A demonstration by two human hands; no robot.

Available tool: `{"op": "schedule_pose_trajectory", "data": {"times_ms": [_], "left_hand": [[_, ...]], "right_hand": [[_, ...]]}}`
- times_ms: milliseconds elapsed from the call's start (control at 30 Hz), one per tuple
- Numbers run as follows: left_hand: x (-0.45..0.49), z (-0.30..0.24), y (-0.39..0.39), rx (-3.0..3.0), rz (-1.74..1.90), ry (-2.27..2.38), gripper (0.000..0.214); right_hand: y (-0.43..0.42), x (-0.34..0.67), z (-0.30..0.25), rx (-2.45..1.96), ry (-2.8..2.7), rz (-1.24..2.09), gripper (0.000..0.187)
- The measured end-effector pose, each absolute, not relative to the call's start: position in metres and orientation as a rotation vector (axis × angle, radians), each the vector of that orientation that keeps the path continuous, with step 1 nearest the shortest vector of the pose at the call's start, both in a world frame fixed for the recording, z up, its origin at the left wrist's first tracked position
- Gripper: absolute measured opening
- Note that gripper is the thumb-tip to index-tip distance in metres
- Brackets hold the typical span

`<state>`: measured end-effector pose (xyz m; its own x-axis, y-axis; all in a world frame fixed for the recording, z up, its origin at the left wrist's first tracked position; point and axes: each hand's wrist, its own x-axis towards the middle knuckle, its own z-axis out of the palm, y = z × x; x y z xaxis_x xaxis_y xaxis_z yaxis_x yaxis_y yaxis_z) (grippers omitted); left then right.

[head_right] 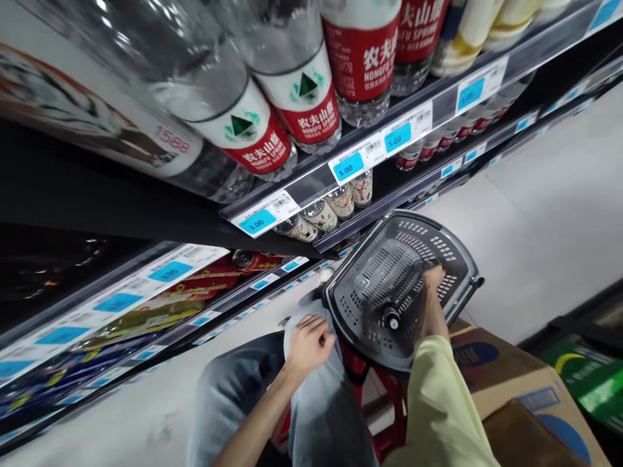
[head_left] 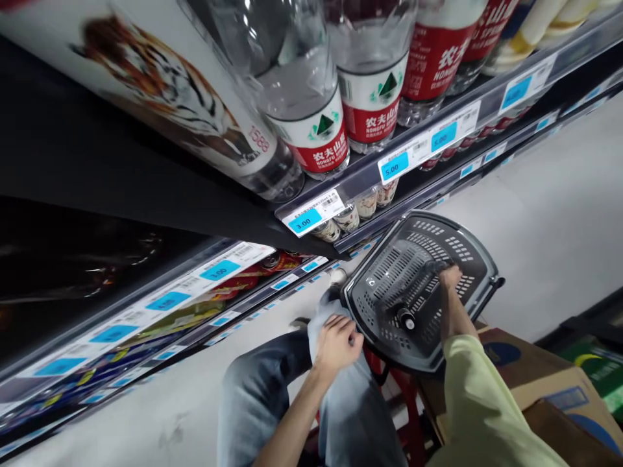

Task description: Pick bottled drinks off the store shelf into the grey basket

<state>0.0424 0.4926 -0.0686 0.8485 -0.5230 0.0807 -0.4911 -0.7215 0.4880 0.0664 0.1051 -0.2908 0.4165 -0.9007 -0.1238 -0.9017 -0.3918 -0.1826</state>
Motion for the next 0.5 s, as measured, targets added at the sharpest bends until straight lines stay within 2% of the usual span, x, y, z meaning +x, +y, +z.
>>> {"op": "schedule_pose_trajectory", "data": {"times_ms": [133, 233, 367, 500], "left_hand": [[0.041, -0.076, 0.484, 2.561, -0.114, -0.736, 0.023], [0.038, -0.081, 0.479, 2.615, -0.200, -0.701, 0.022], [0.036, -0.082, 0.472, 2.679, -0.377, -0.583, 0.017], [0.036, -0.077, 0.470, 2.651, -0.505, -0.506, 0.018]], "right_hand": [[0.124, 0.066, -0.271, -2.262, 1.707, -0.025, 0.051], [0.174, 0.062, -0.257, -2.047, 1.776, -0.125, 0.055], [0.268, 0.052, -0.237, -2.010, 1.350, -0.241, 0.051], [0.349, 0.042, -0.212, -1.848, 1.116, -0.182, 0.054]]}}
